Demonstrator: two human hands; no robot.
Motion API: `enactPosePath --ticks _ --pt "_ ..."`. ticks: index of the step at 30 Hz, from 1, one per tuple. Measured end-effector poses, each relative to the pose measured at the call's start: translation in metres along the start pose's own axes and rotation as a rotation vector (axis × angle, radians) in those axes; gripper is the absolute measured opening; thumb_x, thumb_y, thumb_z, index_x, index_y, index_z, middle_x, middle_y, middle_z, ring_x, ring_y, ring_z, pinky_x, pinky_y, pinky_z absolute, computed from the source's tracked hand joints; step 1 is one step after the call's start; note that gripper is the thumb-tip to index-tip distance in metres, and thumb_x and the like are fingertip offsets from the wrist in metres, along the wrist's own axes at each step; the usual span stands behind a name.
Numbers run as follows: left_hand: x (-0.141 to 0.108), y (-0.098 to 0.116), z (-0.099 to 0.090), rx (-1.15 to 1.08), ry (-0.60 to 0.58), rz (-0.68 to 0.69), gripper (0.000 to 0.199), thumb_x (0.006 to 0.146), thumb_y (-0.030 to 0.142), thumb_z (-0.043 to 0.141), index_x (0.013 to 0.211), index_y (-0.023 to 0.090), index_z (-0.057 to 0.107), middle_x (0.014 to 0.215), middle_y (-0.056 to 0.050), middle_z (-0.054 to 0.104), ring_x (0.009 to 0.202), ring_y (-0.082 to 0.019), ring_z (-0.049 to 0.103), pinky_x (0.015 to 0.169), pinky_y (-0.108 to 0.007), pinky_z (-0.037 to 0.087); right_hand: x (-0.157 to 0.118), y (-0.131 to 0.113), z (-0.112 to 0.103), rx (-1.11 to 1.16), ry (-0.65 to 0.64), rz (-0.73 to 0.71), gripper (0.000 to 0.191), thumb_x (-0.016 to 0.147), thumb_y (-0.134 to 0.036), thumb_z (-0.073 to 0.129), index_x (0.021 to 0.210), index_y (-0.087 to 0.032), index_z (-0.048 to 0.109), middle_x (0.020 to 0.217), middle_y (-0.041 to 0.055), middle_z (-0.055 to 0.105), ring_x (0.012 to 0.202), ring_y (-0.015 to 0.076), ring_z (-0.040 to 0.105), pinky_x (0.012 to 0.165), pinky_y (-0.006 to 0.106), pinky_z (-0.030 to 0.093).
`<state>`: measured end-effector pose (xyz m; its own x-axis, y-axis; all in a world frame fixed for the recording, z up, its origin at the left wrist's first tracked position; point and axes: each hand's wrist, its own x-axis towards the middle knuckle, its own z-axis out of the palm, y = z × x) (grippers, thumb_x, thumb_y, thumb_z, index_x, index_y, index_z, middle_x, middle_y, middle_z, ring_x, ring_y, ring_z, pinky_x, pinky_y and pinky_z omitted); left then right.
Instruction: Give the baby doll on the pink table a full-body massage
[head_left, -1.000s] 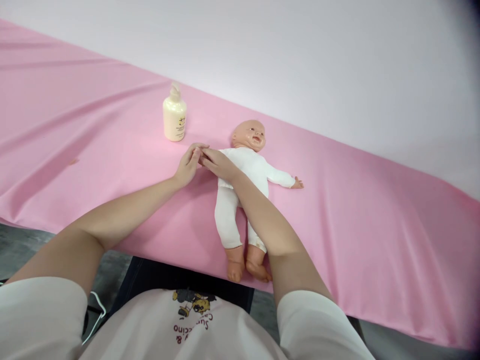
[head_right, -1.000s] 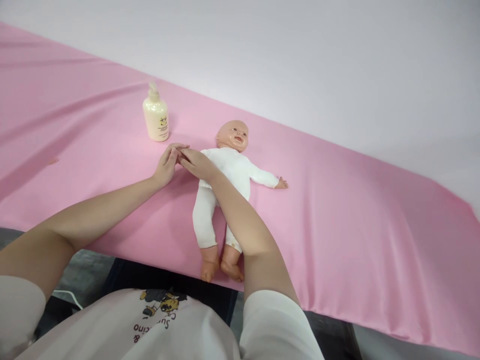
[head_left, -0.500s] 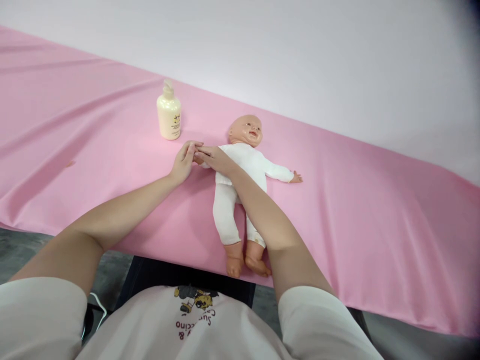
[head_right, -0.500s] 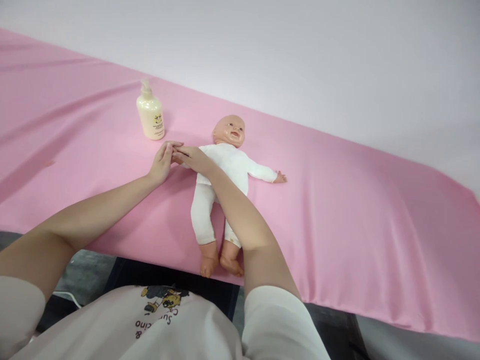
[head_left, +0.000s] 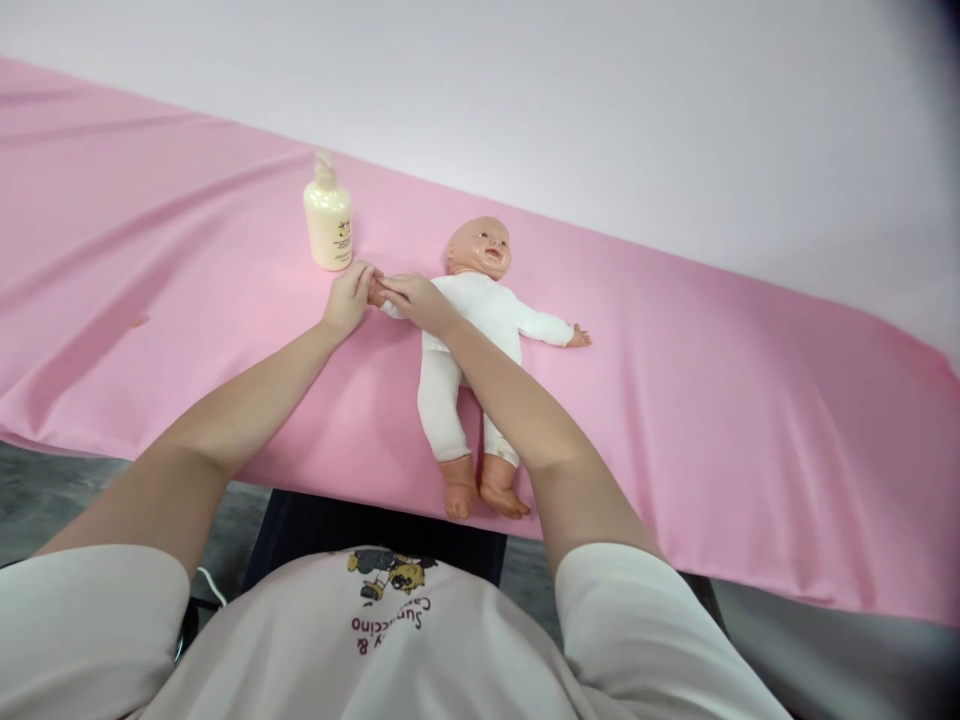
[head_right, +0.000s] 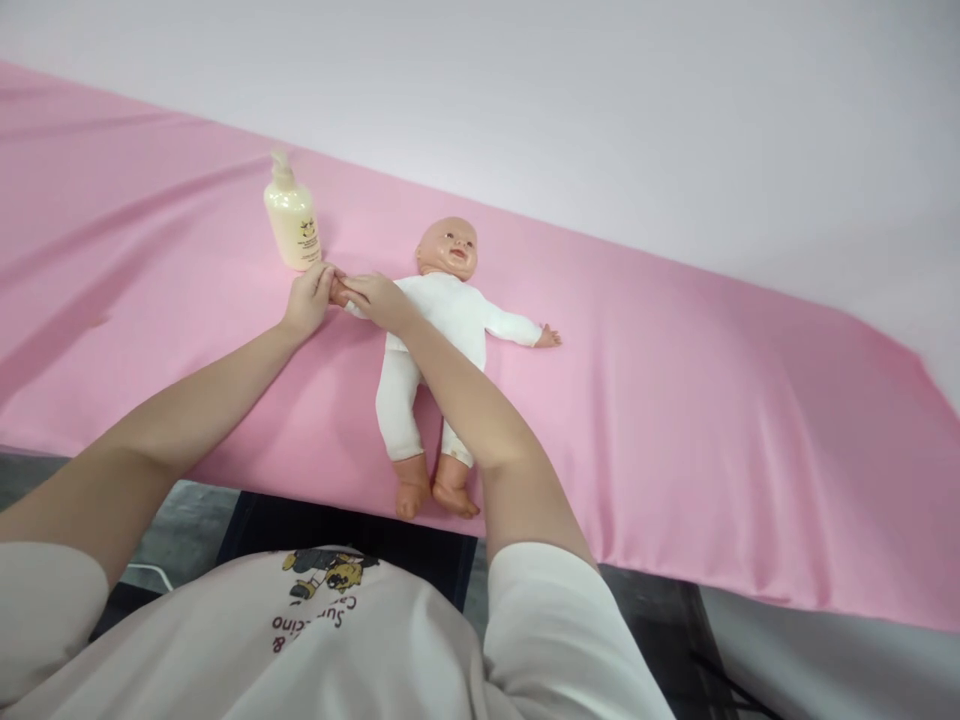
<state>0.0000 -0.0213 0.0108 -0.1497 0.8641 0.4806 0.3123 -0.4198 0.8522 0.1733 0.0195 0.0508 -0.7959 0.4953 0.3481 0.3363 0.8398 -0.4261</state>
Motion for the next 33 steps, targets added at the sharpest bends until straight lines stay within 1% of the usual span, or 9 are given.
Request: enactPosePath --ticks 4,9,13,16,21,24,27,30,33 --pt "0.003 0.001 -0.012 0.101 -0.038 -0.007 0.041 0.100 0.057 0.048 0.086 0.021 0.065 0.062 0.000 0.059 0.054 -0.016 0.061 0.058 -0.030 0.052 -0.011 -0.010 -0.011 -0.133 0.024 -0.010 0.037 0.102 -0.026 0.041 0.117 -0.015 0.073 0.122 0.0151 0.074 0.114 0.0275 0.064 0.108 0.049 0.045" --pt "0.019 -0.019 -0.028 0.206 0.082 0.071 0.044 0.096 0.059 0.054 0.073 0.022 0.056 0.070 -0.004 0.061 0.086 -0.022 0.066 0.092 -0.037 0.054 -0.075 -0.054 -0.043 -0.063 0.066 0.021 0.037 0.103 -0.029 0.043 0.125 -0.021 0.072 0.135 0.0115 0.070 0.128 0.0273 0.062 0.113 0.053 0.046" --pt "0.029 -0.041 -0.031 0.238 0.087 0.058 0.046 0.095 0.064 0.053 0.071 0.024 0.052 0.075 -0.006 0.061 0.091 -0.024 0.064 0.103 -0.042 0.050 -0.146 -0.095 -0.060 -0.004 -0.112 0.008 0.036 0.096 -0.023 0.053 0.125 -0.028 0.073 0.151 0.0069 0.060 0.142 0.0294 0.053 0.120 0.059 0.040" --pt "0.029 -0.048 -0.030 0.272 0.090 0.049 0.047 0.096 0.066 0.050 0.073 0.025 0.052 0.076 -0.006 0.060 0.090 -0.025 0.063 0.103 -0.045 0.049 -0.186 -0.118 -0.064 -0.012 -0.259 0.017 0.059 0.079 -0.006 0.055 0.130 -0.031 0.071 0.159 0.0036 0.051 0.157 0.0323 0.034 0.126 0.064 0.031" --pt "0.026 -0.042 -0.034 0.318 0.037 0.019 0.041 0.100 0.057 0.048 0.080 0.023 0.057 0.082 -0.007 0.063 0.093 -0.027 0.063 0.102 -0.048 0.049 -0.204 -0.132 -0.056 -0.070 -0.368 0.066 0.088 0.064 0.002 0.059 0.143 -0.035 0.061 0.171 0.0026 0.032 0.162 0.0360 0.018 0.128 0.065 0.026" --pt "0.021 -0.027 -0.035 0.431 0.025 0.036 0.043 0.103 0.058 0.043 0.090 0.021 0.061 0.100 -0.011 0.067 0.104 -0.030 0.060 0.108 -0.059 0.045 -0.199 -0.130 -0.050 -0.083 -0.374 0.049 0.081 0.067 0.001 0.061 0.140 -0.033 0.062 0.170 0.0048 0.032 0.162 0.0367 0.018 0.125 0.064 0.032" --pt "0.003 0.009 -0.028 0.397 0.004 0.225 0.048 0.100 0.067 0.042 0.104 0.025 0.063 0.117 -0.009 0.067 0.121 -0.032 0.054 0.117 -0.065 0.035 -0.201 -0.127 -0.046 -0.082 -0.271 0.031 0.062 0.073 -0.003 0.064 0.131 -0.027 0.064 0.164 0.0101 0.042 0.159 0.0357 0.026 0.123 0.062 0.037" --pt "-0.040 0.061 -0.009 0.226 -0.186 0.493 0.053 0.097 0.071 0.041 0.114 0.029 0.068 0.126 -0.008 0.068 0.123 -0.033 0.059 0.116 -0.061 0.039 -0.211 -0.124 -0.041 -0.050 -0.082 0.042 0.049 0.079 -0.012 0.069 0.125 -0.027 0.061 0.157 0.0130 0.049 0.156 0.0328 0.034 0.122 0.061 0.041" --pt "-0.100 0.111 0.011 0.020 -0.445 0.816 0.053 0.088 0.077 0.052 0.126 0.043 0.066 0.124 -0.002 0.073 0.122 -0.031 0.065 0.115 -0.054 0.046 -0.221 -0.123 -0.035 -0.050 0.060 0.057 0.040 0.085 -0.023 0.070 0.123 -0.028 0.059 0.151 0.0138 0.054 0.153 0.0324 0.039 0.120 0.062 0.044"
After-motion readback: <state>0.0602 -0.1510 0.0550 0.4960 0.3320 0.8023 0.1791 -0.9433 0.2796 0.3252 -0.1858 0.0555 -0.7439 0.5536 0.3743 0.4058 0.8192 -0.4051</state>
